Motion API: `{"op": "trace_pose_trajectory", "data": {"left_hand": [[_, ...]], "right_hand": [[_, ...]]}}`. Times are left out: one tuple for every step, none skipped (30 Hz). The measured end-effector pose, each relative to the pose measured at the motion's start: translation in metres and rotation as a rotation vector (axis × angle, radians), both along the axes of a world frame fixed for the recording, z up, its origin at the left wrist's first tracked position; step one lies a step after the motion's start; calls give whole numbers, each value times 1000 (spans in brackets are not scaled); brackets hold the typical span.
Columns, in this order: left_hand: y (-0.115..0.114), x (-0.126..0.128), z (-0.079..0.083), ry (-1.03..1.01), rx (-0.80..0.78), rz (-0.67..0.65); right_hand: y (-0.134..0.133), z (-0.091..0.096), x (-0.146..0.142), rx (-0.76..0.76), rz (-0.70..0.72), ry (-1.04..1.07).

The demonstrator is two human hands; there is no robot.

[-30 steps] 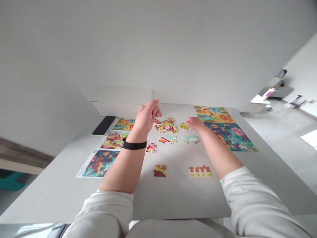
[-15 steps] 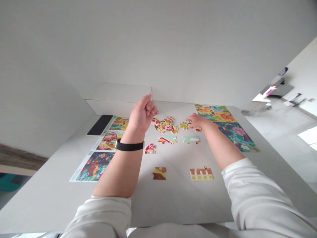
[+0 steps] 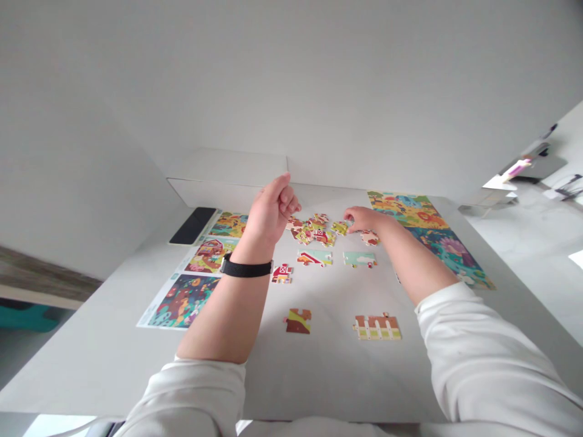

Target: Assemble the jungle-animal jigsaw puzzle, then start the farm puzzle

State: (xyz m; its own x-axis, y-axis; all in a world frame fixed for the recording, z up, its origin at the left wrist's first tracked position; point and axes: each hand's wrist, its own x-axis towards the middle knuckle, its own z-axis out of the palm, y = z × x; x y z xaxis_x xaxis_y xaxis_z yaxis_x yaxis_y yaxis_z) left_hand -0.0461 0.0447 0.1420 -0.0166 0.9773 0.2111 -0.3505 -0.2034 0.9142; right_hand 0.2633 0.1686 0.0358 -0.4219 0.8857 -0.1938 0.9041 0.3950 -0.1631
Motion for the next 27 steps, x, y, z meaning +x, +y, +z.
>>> {"op": "trace_pose_trajectory", "data": {"left_hand": [[0, 0, -1, 5, -1, -1], [1, 1, -1, 11, -3, -1], [1, 1, -2, 18, -8, -2], [2, 1, -3, 23, -13, -1], [2, 1, -4, 28, -16, -1], [2, 0, -4, 30, -18, -2], [2, 0, -5, 31, -18, -4], [2, 0, -6, 33, -17, -7], [1, 0, -6, 35, -14, -8], [1, 0, -6, 37, -11, -8], [1, 1, -6, 38, -7, -6], [0, 1, -6, 39, -2, -5], [0, 1, -6, 37, 3, -4], [0, 1, -6, 32, 8, -4], [0, 1, -6, 27, 11, -5], [0, 1, -6, 23, 13, -8], [1, 2, -6, 22, 12, -9], [1, 2, -6, 23, 10, -11], [1, 2, -6, 27, 7, -13], [1, 3, -6, 32, 5, -16], [1, 3, -7, 35, 3, -19], [1, 4, -7, 35, 2, -21], [1, 4, -6, 34, 2, -24], [0, 4, -6, 30, 2, -27], [0, 4, -6, 24, 2, -31], [0, 4, -5, 17, 4, -37], [-1, 5, -5, 10, 5, -46]], "right_hand": [[0, 0, -1, -13, -2, 9], [1, 0, -1, -31, -7, 11], [2, 1, -2, -47, -9, 8], [2, 2, -2, -54, -6, 2], [3, 3, -2, -51, 0, -2], [3, 4, -3, -42, 7, -6], [3, 5, -3, -29, 14, -9], [3, 6, -3, -17, 19, -14], [2, 7, -4, -10, 21, -17], [2, 8, -4, -11, 18, -21], [1, 9, -5, -18, 12, -24], [1, 10, -6, -25, 3, -25], [0, 10, -8, -27, -6, -24], [-1, 11, -9, -25, -15, -19], [-2, 13, -10, -16, -21, -13], [-3, 14, -12, -2, -22, -4], [-4, 17, -13, 11, -18, 5], [-5, 20, -13, 17, -13, 15], [-6, 24, -14, 9, -9, 27], [-7, 28, -14, -13, -8, 37], [-8, 33, -13, -46, -11, 46], [-9, 37, -12, -80, -22, 54], [-10, 41, -10, -111, -41, 59], [-10, 45, -9, -133, -63, 62], [-10, 48, -6, -148, -87, 65], [-10, 50, -4, -159, -113, 68], [-10, 51, -2, -169, -137, 70]]}}
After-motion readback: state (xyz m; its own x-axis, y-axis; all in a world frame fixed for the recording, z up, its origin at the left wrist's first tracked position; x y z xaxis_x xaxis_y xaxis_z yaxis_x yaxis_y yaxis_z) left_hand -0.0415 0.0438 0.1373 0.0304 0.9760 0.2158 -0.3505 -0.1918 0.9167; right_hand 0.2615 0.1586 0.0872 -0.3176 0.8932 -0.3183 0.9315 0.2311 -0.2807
